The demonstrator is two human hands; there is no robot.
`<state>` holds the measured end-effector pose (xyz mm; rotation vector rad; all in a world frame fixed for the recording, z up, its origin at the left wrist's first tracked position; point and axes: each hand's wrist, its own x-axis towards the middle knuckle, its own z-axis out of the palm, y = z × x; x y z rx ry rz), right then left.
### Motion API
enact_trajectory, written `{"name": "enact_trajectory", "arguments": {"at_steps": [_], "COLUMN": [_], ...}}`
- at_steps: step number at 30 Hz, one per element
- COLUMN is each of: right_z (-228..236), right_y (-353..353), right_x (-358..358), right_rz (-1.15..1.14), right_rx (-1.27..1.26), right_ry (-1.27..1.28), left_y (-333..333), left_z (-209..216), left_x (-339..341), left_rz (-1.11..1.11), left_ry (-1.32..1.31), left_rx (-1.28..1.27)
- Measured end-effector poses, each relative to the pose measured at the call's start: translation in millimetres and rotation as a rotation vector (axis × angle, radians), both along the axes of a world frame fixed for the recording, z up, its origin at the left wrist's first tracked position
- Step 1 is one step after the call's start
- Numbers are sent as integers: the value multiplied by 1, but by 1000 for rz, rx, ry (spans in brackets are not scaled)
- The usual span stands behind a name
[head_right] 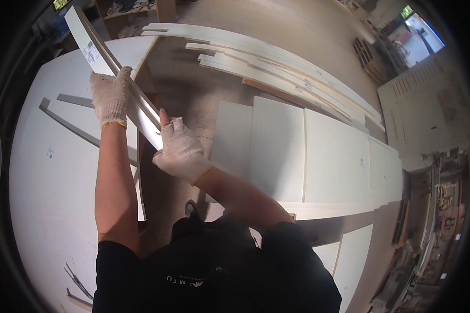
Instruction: The person repeatedly picks up white laminated wood panels and strips from a workbench, separates them, and stacks them into piles. The person handles the pieces by hand, turning them over and arranging them into neat stacks.
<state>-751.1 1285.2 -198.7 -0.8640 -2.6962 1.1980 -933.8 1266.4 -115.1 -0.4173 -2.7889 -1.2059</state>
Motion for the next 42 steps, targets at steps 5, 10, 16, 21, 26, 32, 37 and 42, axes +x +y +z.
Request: {"name": "enact_trajectory", "arguments": {"at_steps": [5,10,16,21,26,32,37,42], "right_z": [-23,-48,-116,-182,-231,-241,-241,-252], "right_y": [19,66,227,344,354,366,369,378], "right_x": [-22,-6,115,276,359,362,361,364], "right_rz": [-185,-222,-316,-829,-954,-1133,-1044,-1185], "right_rx": [-40,-31,283,311,443,142,281,-114], "right_ry": [59,272,294,-232,-384,68,-117,-98], "left_y": [43,112,249,401,499,614,681,768], "left_z": [-17,-44,-82,-146,-225,-315,-351,-384], "left_x": [28,44,44,79,137,195,213,218], "left_rz": [-217,-480,-1000,-1249,-1427,-1602,-1602,-1513], "left_ry": [-95,-14,124,293,197,213,276,351], "left_rx": [-3,-17,-330,-767,-937,-966,-871,-906]}}
